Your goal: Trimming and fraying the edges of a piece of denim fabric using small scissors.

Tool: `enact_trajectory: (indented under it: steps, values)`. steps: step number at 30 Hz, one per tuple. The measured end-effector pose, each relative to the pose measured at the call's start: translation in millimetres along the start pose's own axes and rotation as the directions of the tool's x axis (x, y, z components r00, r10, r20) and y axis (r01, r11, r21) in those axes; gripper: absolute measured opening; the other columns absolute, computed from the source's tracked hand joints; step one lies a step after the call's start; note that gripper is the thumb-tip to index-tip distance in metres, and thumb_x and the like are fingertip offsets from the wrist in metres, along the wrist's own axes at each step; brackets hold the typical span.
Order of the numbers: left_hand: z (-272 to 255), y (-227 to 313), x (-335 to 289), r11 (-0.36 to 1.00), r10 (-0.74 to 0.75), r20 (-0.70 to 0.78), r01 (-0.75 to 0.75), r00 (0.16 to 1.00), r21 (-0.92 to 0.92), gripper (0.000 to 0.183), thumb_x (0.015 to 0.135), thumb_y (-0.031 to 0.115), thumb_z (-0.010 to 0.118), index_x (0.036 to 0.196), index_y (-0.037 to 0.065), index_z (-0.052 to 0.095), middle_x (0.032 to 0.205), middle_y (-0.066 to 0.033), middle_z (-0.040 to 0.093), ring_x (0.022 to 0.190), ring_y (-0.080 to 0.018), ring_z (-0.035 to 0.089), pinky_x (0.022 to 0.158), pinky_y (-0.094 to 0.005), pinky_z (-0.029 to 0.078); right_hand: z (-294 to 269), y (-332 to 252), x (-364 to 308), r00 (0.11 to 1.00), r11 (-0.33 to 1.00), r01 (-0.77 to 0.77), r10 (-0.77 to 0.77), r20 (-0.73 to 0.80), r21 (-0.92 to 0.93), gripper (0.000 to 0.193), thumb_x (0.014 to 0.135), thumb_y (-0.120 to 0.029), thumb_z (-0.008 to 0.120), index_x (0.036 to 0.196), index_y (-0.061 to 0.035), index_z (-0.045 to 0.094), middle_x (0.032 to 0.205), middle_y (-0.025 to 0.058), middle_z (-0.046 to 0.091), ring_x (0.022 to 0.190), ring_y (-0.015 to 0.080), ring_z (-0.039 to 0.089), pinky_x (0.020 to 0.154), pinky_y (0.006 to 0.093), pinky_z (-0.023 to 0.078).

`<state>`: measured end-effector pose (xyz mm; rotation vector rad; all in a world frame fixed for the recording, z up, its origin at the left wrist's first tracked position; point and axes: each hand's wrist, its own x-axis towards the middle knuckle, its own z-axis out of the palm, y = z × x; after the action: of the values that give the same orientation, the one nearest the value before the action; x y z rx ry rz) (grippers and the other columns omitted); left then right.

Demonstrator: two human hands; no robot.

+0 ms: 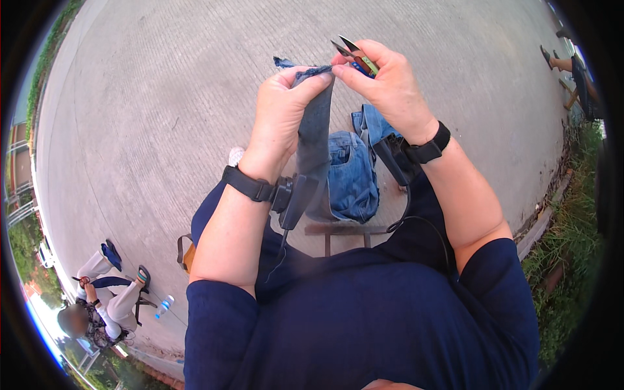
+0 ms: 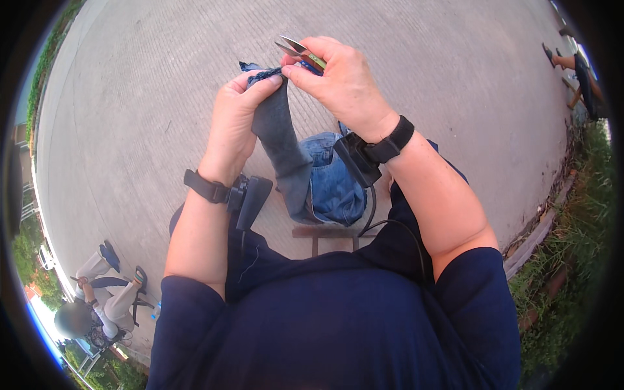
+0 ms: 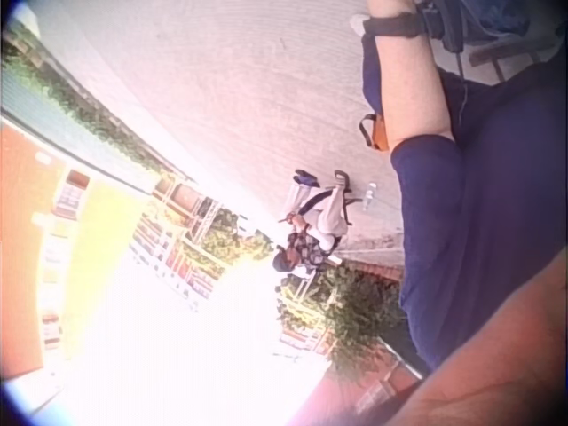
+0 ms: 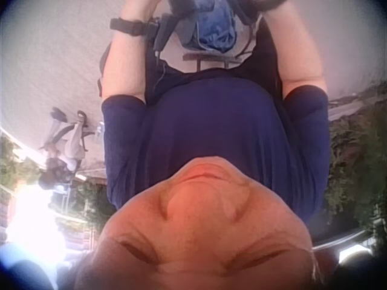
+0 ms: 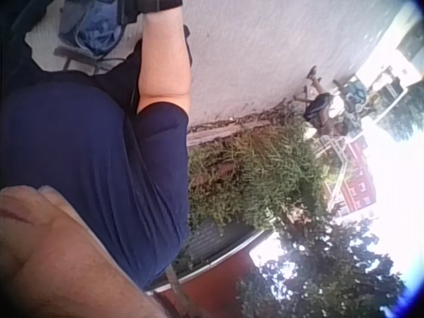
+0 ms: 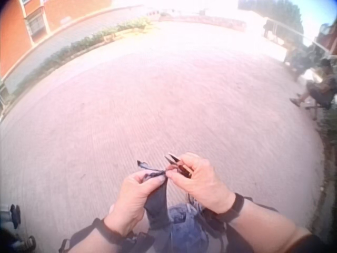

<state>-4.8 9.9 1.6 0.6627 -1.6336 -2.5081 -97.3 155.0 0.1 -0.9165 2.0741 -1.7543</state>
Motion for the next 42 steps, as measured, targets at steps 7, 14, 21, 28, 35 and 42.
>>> enact_trajectory:
  steps: [7, 14, 21, 28, 35, 42]
  values:
    - [4, 2, -2, 0.937, 0.074, -0.03, -0.059, 0.997, 0.344, 0.012, 0.081, 0.012, 0.069, 0.088, 0.002, 0.067, 0.08, 0.0007, 0.064, 0.071, -0.0041, 0.056, 0.063, -0.0181, 0.043, -1, -9, -1, 0.998, 0.971, 0.033, -0.021, 0.056, -0.236, 0.018, 0.084, -0.016, 0.061, 0.087, 0.0019, 0.059, 0.076, 0.008, 0.057, 0.067, 0.0159, 0.053, 0.061, 0.0286, 0.043]
    - [-1, 4, 3, 0.886, 0.03, -0.047, -0.004, 0.998, 0.464, 0.01, 0.08, 0.012, 0.069, 0.082, 0.003, 0.066, 0.075, 0.0016, 0.062, 0.068, -0.0038, 0.055, 0.061, -0.018, 0.042, 2, -4, -4, 0.941, 0.879, -0.33, 0.278, 0.192, 0.345, 0.015, 0.089, -0.02, 0.057, 0.088, -0.005, 0.058, 0.073, -0.0061, 0.048, 0.064, 0.0033, 0.042, 0.055, 0.0217, 0.034]
    - [-2, 5, 2, 0.938, 0.02, 0.029, -0.029, 0.999, 0.347, 0.012, 0.082, 0.016, 0.069, 0.082, 0.004, 0.065, 0.074, 0.0027, 0.061, 0.066, -0.0037, 0.053, 0.061, -0.0182, 0.041, -1, 3, -2, 0.927, 0.769, -0.374, 0.298, 0.227, 0.519, 0.015, 0.092, -0.021, 0.056, 0.089, -0.0058, 0.056, 0.071, -0.0064, 0.046, 0.063, 0.0022, 0.039, 0.055, 0.0193, 0.032]
    - [0, 4, 0, 0.966, 0.106, -0.035, -0.094, 0.994, 0.242, 0.012, 0.083, 0.015, 0.069, 0.086, 0.004, 0.067, 0.077, 0.0028, 0.063, 0.07, -0.0037, 0.055, 0.063, -0.0179, 0.043, 4, -3, -2, 0.987, 0.96, -0.16, 0.151, 0.059, 0.231, 0.02, 0.093, -0.022, 0.053, 0.093, -0.0021, 0.058, 0.075, -0.0014, 0.055, 0.066, 0.0029, 0.046, 0.058, 0.0206, 0.038]
    - [0, -3, 2, 0.882, 0.213, -0.051, -0.17, 0.976, 0.439, 0.017, 0.081, 0.016, 0.07, 0.082, 0.0, 0.066, 0.068, 0.0014, 0.062, 0.061, -0.0032, 0.053, 0.053, -0.0206, 0.042, 7, 3, -4, 0.965, 0.796, -0.257, 0.246, 0.096, 0.548, 0.02, 0.094, -0.019, 0.052, 0.091, -0.0003, 0.058, 0.079, 0.0042, 0.058, 0.062, 0.0049, 0.047, 0.053, 0.0189, 0.038]
    - [-5, 6, 1, 0.9, 0.135, -0.011, -0.118, 0.991, 0.42, 0.014, 0.084, 0.016, 0.069, 0.083, 0.003, 0.065, 0.073, 0.003, 0.061, 0.064, -0.0024, 0.053, 0.056, -0.0178, 0.041, 1, 11, -2, 0.92, 0.6, -0.366, 0.349, 0.179, 0.712, 0.02, 0.096, -0.019, 0.051, 0.096, 0.0002, 0.058, 0.08, 0.0053, 0.059, 0.057, 0.0055, 0.043, 0.048, 0.0176, 0.032]
